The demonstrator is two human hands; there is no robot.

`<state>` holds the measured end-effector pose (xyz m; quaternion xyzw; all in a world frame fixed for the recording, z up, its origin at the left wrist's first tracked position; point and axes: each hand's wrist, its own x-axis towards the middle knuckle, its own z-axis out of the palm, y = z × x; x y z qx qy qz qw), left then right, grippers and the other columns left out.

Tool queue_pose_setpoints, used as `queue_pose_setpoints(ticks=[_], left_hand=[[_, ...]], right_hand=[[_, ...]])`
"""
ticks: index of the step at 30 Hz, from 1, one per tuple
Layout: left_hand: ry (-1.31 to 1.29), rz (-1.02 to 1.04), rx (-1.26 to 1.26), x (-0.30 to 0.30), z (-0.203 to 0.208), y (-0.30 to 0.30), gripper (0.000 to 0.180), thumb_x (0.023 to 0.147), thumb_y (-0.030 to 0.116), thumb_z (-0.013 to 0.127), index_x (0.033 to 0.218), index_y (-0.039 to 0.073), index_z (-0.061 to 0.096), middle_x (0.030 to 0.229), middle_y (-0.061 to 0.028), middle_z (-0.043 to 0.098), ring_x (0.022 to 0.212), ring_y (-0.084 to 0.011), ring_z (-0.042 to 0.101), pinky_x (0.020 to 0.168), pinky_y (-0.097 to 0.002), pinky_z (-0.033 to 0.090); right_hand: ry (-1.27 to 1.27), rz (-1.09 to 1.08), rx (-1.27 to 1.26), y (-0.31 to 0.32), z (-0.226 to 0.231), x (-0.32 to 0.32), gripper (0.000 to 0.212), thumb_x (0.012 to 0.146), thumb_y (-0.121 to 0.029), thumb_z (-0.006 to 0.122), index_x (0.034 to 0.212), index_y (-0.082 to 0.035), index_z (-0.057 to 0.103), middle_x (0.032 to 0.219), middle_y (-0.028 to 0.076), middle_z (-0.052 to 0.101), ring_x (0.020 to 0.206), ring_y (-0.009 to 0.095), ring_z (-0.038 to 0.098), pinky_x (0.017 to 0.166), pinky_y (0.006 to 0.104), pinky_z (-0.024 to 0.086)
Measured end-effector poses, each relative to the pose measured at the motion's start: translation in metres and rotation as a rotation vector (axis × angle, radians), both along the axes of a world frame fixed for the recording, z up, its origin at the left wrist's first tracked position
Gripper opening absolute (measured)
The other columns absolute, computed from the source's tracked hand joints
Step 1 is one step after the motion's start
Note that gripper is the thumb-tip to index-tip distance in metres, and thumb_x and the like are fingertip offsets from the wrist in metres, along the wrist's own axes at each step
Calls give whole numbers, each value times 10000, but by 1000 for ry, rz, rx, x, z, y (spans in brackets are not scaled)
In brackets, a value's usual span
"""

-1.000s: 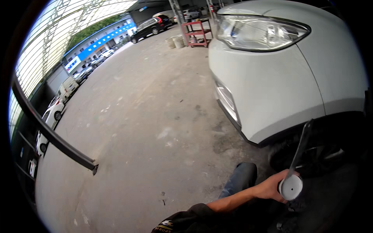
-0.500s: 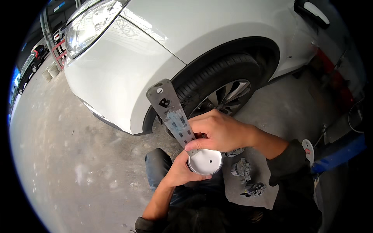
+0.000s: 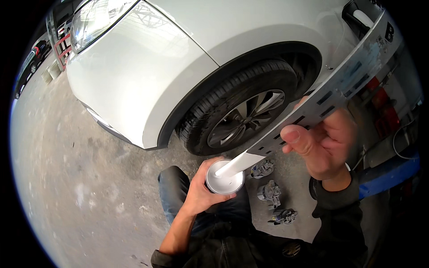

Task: The person repeatedly dips a metal ruler into a small cup of white paint and applies the paint to the front fender of a white car. The person uses the ruler as a brush to spread the paint in vertical strokes along the car's body panel.

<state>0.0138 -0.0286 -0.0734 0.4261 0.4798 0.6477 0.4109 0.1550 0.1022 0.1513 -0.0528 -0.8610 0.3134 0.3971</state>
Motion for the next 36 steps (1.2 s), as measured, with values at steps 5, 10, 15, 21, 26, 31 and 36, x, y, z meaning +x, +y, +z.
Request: queue_pose_setpoints(ticks=[5,10,15,21,26,31,36], left_hand=[[105,22,46,-3,5,0,875,582,78,920,1356,35,514,1321,-83,552,1227,-202,547,1054,-346,417],[113,72,39,-3,11,-3,867,581,75,914,1350,31,515,1310,-86,553,1224,-213,550,1052,-350,421],[125,109,45,-2,11,-2,845,583,66,904,1336,31,522,1291,-88,555,1220,-226,550,1053,-352,418],[101,117,41,-3,8,-3,844,585,66,902,1338,30,523,1296,-83,551,1225,-217,545,1058,-353,415],[96,106,36,-4,9,-1,885,580,83,917,1360,33,502,1302,-72,552,1226,-202,537,1058,-345,412],[149,117,33,-10,12,1,917,561,81,933,1366,43,495,1317,-58,545,1231,-186,526,1057,-339,412],[146,180,58,-18,6,-9,910,588,74,920,1386,47,484,1321,-62,541,1242,-187,523,1065,-333,407]], right_hand=[[-121,20,157,3,-8,5,83,828,-40,756,863,-7,687,711,68,690,547,134,624,509,247,461],[-138,-50,149,-1,-52,-7,88,844,-27,737,874,5,661,677,77,667,530,153,627,491,265,457],[-33,-193,-348,-3,-64,-3,89,917,-58,686,901,14,636,697,24,660,550,45,587,475,213,432],[178,-224,-308,2,-30,7,140,933,-92,671,985,18,602,789,47,662,552,49,560,467,179,422],[323,-288,-203,-1,-11,13,218,929,-167,675,995,17,580,785,59,628,542,75,546,449,180,411],[418,-298,-80,-1,-7,12,202,976,-171,610,977,15,530,742,70,541,506,90,461,423,194,362],[313,-123,-148,4,-29,7,349,891,-194,724,1093,39,560,895,83,619,622,95,566,461,204,472]])
